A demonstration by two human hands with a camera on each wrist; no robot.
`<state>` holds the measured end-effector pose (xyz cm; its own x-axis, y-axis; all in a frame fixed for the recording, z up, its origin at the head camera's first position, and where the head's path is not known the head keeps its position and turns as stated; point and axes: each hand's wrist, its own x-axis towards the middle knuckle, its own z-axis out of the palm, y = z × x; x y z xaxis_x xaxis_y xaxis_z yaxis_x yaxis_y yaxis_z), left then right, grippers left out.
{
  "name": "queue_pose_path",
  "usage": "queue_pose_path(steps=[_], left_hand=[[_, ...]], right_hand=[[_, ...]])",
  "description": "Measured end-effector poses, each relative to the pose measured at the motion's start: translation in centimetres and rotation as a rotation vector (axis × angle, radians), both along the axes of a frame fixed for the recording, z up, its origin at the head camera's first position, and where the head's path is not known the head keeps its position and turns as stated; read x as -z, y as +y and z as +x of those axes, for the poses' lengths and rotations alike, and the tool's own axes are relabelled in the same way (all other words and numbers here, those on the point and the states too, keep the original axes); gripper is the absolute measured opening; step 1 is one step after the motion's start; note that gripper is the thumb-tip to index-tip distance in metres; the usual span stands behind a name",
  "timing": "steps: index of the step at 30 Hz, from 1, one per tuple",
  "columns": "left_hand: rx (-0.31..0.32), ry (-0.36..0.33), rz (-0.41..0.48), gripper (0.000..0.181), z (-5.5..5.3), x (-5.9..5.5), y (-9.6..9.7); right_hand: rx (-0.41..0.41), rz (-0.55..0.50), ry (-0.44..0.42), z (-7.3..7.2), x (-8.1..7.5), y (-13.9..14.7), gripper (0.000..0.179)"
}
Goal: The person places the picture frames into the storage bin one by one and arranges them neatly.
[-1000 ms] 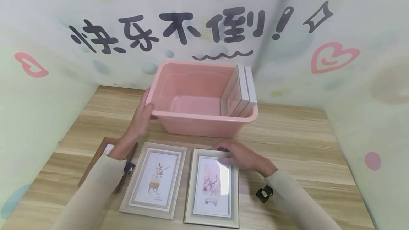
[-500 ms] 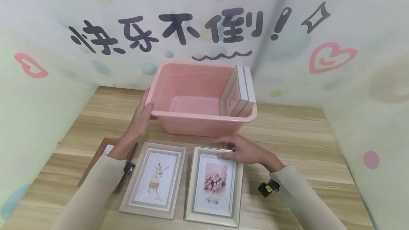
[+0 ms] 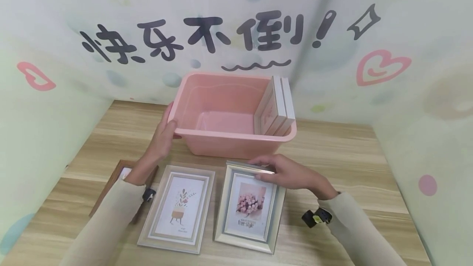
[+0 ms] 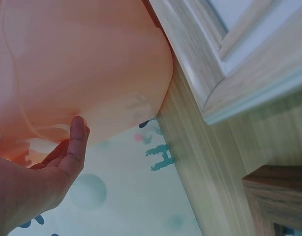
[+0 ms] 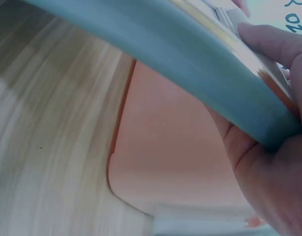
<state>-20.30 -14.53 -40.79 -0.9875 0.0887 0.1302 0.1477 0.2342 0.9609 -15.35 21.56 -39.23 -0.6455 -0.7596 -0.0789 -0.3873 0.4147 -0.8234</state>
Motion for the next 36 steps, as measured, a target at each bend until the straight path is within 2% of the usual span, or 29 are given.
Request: queue_pose_path(steps=[8,12,18,31,36], left_hand=[[0.02,-0.003,0.014,0.059,0.0,0.0,0.1],[0.031,-0.003,0.038,0.058,0.0,0.0,0.2],[0.02,-0.011,0.022,0.058,0.0,-0.1,0.1],[0.007,-0.027,0.02,0.058,0.1,-0.1,0.1],[-0.001,-0.019,0.001,0.058,0.1,-0.3,0.2]], right_hand=[[-0.019,-0.032,0.003,0.7,-1.6,0.1,0.042],[-0.005,-0.014,0.057,1.0,-2.6,0.0,0.045],[0.065,0.014,0.16,1.5,-4.2,-0.3,0.045],[0.185,0.002,0.404,1.8,-10.2,-0.8,0.053],[0.212,-0.044,0.416,1.7,-12.1,-0.6,0.059]])
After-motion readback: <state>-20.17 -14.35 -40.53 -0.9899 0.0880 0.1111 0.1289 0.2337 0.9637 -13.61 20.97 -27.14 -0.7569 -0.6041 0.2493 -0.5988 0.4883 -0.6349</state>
